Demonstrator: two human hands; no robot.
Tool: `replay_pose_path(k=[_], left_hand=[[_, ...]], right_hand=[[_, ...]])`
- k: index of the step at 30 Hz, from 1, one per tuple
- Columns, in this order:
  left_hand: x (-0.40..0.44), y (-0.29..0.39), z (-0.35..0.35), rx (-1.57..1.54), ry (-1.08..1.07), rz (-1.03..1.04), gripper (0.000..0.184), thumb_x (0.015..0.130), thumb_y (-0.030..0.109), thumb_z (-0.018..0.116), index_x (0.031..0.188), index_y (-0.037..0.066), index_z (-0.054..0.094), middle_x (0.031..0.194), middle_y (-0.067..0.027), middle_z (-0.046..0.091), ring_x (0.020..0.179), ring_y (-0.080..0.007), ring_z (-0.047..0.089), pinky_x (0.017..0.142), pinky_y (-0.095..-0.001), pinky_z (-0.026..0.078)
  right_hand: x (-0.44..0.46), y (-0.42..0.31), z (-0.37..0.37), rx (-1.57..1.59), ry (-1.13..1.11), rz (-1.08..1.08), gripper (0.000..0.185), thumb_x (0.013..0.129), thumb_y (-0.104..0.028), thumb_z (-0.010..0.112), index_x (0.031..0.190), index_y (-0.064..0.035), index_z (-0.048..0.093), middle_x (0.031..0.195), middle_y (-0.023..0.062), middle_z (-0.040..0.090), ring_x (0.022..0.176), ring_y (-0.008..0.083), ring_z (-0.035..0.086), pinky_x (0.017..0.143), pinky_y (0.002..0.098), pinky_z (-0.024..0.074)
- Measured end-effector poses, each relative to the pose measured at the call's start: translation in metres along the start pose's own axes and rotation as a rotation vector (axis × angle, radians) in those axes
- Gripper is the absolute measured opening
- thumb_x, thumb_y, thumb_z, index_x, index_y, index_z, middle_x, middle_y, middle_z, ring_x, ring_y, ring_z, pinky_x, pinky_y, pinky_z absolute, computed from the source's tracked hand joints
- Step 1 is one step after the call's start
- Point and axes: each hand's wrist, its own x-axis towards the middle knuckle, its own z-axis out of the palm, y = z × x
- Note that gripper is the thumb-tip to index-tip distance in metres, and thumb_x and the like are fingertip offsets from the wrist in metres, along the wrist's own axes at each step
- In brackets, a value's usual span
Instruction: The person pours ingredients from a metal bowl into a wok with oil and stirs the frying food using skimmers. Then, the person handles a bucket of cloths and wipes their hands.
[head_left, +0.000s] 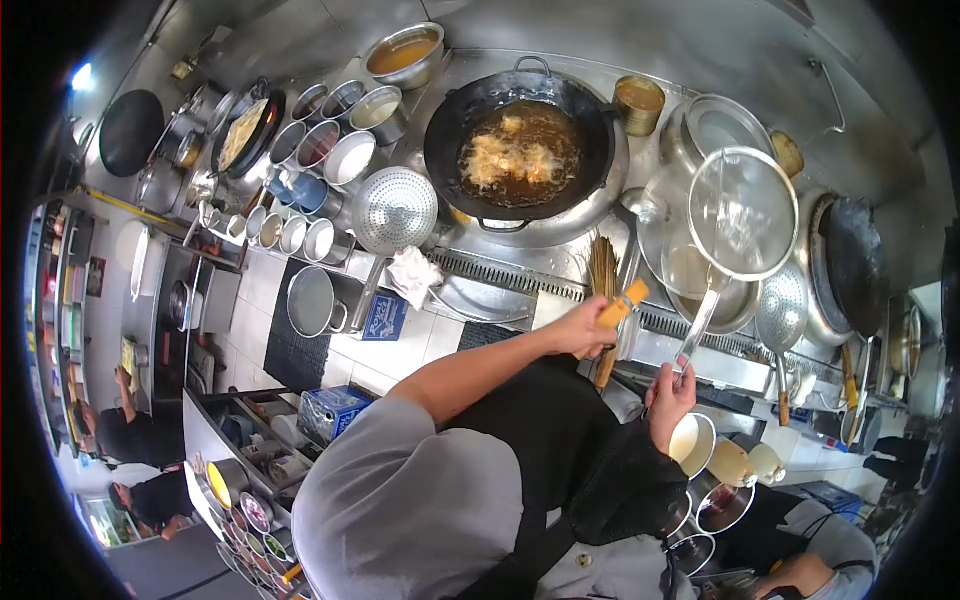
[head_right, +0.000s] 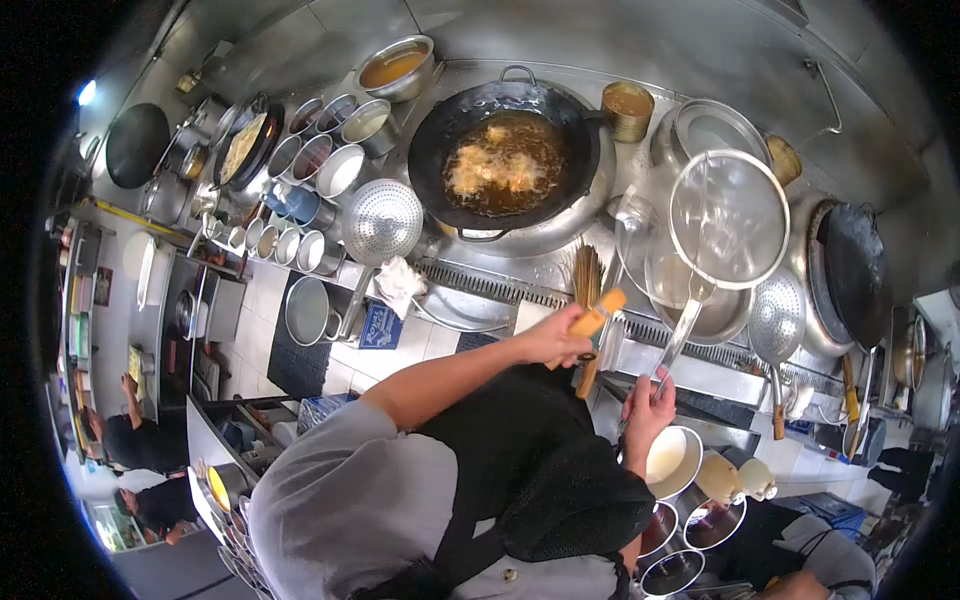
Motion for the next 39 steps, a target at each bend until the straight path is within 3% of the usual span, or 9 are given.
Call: replay_pose_path(k=[9,12,15,17,18,25,31,32,39], left_hand=[[0.053,-0.04,0.057,-0.003,-0.175,-0.101,0.038,0.092,0.016,0.066,0.118,0.0,0.044,0.085,-0.0056,0.057,0.056,-0.0115,0.059,0.048,-0.0265,0.046],[0.063,-0.053,0.057,0.183,-0.186,-0.17,0.042,0.094,0.026,0.066,0.118,-0.002,0.046,0.086,-0.0082,0.059,0.065,-0.0153,0.062,0.055,-0.0298,0.049],[0.062,-0.06,0.04,0.63,-0.158,0.127,0.047,0.094,0.035,0.065,0.119,-0.002,0.05,0.091,-0.0122,0.064,0.079,-0.0191,0.064,0.069,-0.0344,0.052],[0.018,-0.017,0.019,0.741,-0.115,0.137,0.044,0.094,0.038,0.064,0.116,0.001,0.056,0.097,-0.0139,0.066,0.089,-0.0203,0.064,0.08,-0.0367,0.051],[0.002,-0.008,0.006,0.699,-0.055,0.153,0.04,0.094,0.035,0.064,0.114,0.002,0.058,0.097,-0.0134,0.066,0.089,-0.0204,0.064,0.079,-0.036,0.051],[-0.122,-0.012,-0.098,0.371,0.559,0.107,0.02,0.094,0.02,0.064,0.099,0.002,0.061,0.087,-0.009,0.065,0.084,-0.0191,0.063,0.077,-0.0334,0.052],[-0.209,-0.045,-0.16,0.265,0.66,0.102,0.018,0.094,0.018,0.065,0.097,0.001,0.062,0.08,-0.0076,0.066,0.072,-0.0123,0.061,0.068,-0.0274,0.051],[-0.222,-0.048,-0.168,0.247,0.733,0.111,0.017,0.094,0.017,0.065,0.096,0.001,0.062,0.078,-0.0074,0.066,0.068,-0.0115,0.061,0.064,-0.0265,0.05],[-0.277,-0.065,-0.225,0.399,0.97,0.076,0.015,0.094,0.015,0.064,0.094,0.0,0.063,0.07,-0.0067,0.064,0.063,-0.0118,0.061,0.06,-0.0286,0.051]], right_hand=[[-0.01,0.034,-0.02,0.098,0.016,0.239,0.03,0.097,-0.017,0.062,0.121,-0.0004,0.052,0.062,0.003,0.054,0.043,0.0084,0.047,0.039,0.0214,0.0329],[0.0,0.033,-0.033,-0.166,-0.004,0.208,0.035,0.097,-0.019,0.062,0.122,0.0037,0.054,0.063,0.0039,0.057,0.047,0.0111,0.053,0.042,0.0254,0.0402],[0.011,0.024,-0.044,-0.58,-0.011,0.133,0.041,0.095,-0.018,0.063,0.125,0.0075,0.053,0.078,0.0121,0.062,0.068,0.021,0.065,0.056,0.0314,0.0499],[0.015,0.002,-0.038,-1.1,0.12,-0.592,0.041,0.092,-0.014,0.063,0.125,0.0082,0.053,0.098,0.0211,0.062,0.089,0.0286,0.065,0.07,0.0341,0.0524],[0.013,-0.021,-0.022,-0.984,0.105,-0.588,0.038,0.09,-0.008,0.062,0.124,0.0068,0.054,0.111,0.0241,0.059,0.097,0.0327,0.062,0.079,0.0371,0.0529],[0.005,-0.045,0.08,-0.503,-0.336,-0.411,0.031,0.09,-0.006,0.063,0.12,0.0015,0.06,0.1,0.0171,0.063,0.087,0.0272,0.066,0.079,0.0352,0.054],[0.024,0.008,0.11,-0.568,-0.311,-0.169,0.029,0.091,-0.013,0.066,0.115,0.0032,0.064,0.104,0.0149,0.066,0.091,0.0221,0.067,0.08,0.0312,0.0539],[0.03,0.023,0.106,-0.597,-0.235,-0.204,0.029,0.087,-0.016,0.065,0.109,0.0016,0.067,0.102,0.0202,0.068,0.089,0.0313,0.069,0.077,0.037,0.0541],[0.033,0.036,0.102,-1.15,-0.106,-0.302,0.033,0.083,-0.02,0.066,0.107,0.0025,0.069,0.097,0.0205,0.071,0.093,0.0334,0.069,0.084,0.0395,0.0527]])
